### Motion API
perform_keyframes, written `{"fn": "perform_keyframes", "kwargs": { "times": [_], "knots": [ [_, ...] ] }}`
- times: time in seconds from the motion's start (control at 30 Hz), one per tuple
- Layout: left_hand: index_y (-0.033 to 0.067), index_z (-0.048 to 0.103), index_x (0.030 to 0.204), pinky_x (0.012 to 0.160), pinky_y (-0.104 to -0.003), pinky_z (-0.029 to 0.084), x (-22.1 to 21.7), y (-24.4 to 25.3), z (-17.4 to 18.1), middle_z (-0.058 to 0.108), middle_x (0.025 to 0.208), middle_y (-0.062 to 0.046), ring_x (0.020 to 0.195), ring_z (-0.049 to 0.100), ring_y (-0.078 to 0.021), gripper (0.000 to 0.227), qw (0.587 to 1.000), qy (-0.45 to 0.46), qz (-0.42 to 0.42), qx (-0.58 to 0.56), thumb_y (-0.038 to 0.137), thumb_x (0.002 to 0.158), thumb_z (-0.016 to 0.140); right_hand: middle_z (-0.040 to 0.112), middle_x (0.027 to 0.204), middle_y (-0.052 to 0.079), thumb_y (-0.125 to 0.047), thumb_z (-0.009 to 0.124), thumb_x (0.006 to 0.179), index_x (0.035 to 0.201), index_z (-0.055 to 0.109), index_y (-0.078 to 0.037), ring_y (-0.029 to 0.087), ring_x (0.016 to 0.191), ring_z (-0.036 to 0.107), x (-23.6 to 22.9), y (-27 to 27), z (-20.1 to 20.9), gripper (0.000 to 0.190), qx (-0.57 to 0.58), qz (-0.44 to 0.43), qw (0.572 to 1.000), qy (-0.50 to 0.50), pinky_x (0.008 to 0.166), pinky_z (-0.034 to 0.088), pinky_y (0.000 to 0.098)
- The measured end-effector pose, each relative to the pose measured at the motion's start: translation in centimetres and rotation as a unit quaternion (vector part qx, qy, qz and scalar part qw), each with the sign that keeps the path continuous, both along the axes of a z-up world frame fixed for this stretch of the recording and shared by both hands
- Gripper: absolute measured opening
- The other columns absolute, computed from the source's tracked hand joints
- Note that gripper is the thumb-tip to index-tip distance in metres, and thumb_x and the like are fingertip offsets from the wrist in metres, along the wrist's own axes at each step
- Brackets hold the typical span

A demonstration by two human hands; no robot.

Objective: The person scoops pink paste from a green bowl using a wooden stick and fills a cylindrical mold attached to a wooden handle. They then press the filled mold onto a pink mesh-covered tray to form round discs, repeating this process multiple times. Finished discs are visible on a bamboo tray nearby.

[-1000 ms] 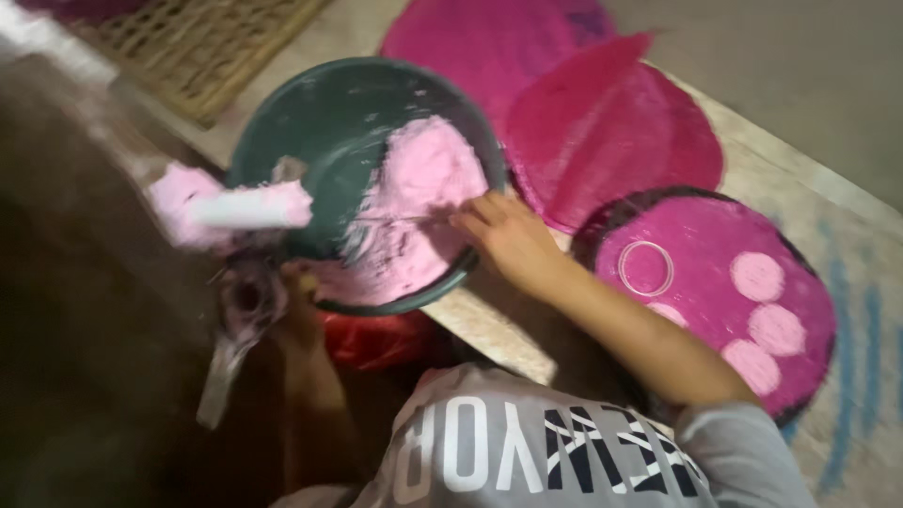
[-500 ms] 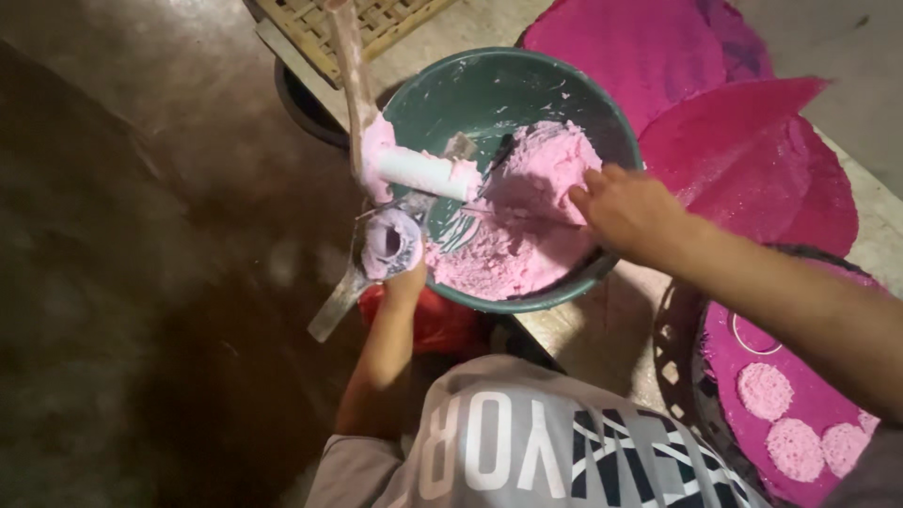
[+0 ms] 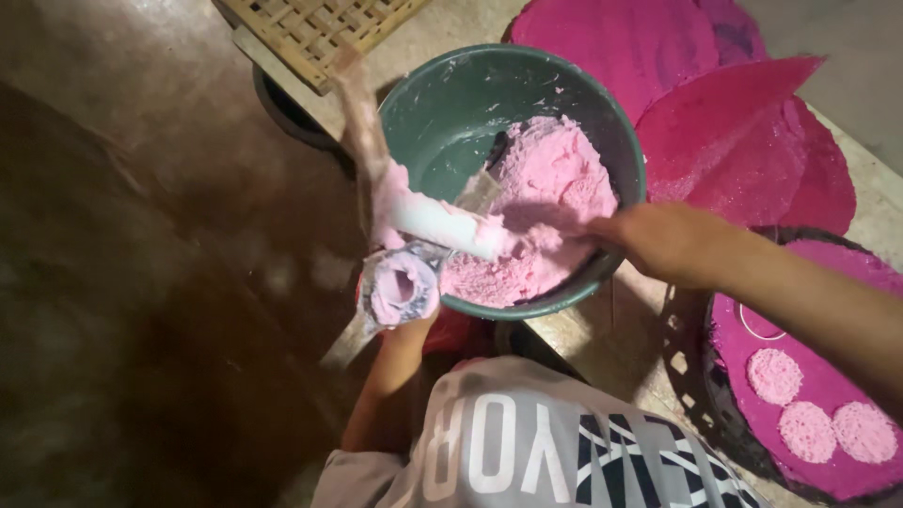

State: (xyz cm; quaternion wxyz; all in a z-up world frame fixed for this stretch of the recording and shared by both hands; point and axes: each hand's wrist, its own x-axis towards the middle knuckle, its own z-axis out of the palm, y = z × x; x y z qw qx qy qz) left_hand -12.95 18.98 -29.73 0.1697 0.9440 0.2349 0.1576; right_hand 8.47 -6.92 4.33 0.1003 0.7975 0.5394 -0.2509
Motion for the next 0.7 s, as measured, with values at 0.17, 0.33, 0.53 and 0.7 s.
{"fn": "perform_keyframes", "kwargs": {
  "times": [0.17,0.33,0.53,0.7],
  "knots": [
    [0.0029,0.062,0.132,0.099,-0.046,0.053,0.8,-0.7,0.4,0.066,0.124,-0.021,0.114,0.064,-0.0371,0.033,1.000,-0.013,-0.002,0.006,0.014,0.102,0.070,0.068,0.111,0.016,-0.017,0.039,0.102,0.164,0.018,-0.026,0.033,0.095,0.075,-4.2,-1.7,-1.2,0.066,-0.177,-0.013,0.981,-0.074,0.081,0.061,0.0455],
    [0.0030,0.061,0.132,0.099,-0.045,0.053,0.7,-1.0,0.9,0.066,0.125,-0.021,0.115,0.063,-0.0372,0.035,1.000,-0.012,-0.004,0.013,0.014,0.101,0.070,0.069,0.115,0.021,-0.005,0.053,0.085,0.156,0.040,-0.021,0.039,0.101,0.070,-5.0,-2.5,-4.3,0.074,0.035,-0.024,0.994,0.101,0.086,0.055,0.0476],
    [0.0031,0.061,0.133,0.100,-0.045,0.053,0.7,-1.0,1.3,0.065,0.127,-0.022,0.116,0.063,-0.0373,0.037,0.999,-0.026,0.007,0.019,0.015,0.099,0.071,0.072,0.105,0.025,-0.002,0.061,0.082,0.138,0.057,-0.010,0.039,0.095,0.072,-6.1,-3.6,-5.7,0.057,0.144,-0.044,0.967,0.207,0.084,0.056,0.0449],
    [0.0031,0.060,0.133,0.100,-0.045,0.053,0.8,0.2,3.0,0.064,0.128,-0.022,0.117,0.063,-0.0374,0.039,0.996,-0.068,0.024,0.043,0.015,0.097,0.072,0.073,0.099,0.025,-0.008,0.061,0.090,0.139,0.059,-0.013,0.035,0.089,0.077,-8.1,-5.6,-4.0,0.049,0.143,-0.151,0.947,0.244,0.079,0.056,0.0429]
  ]
}}
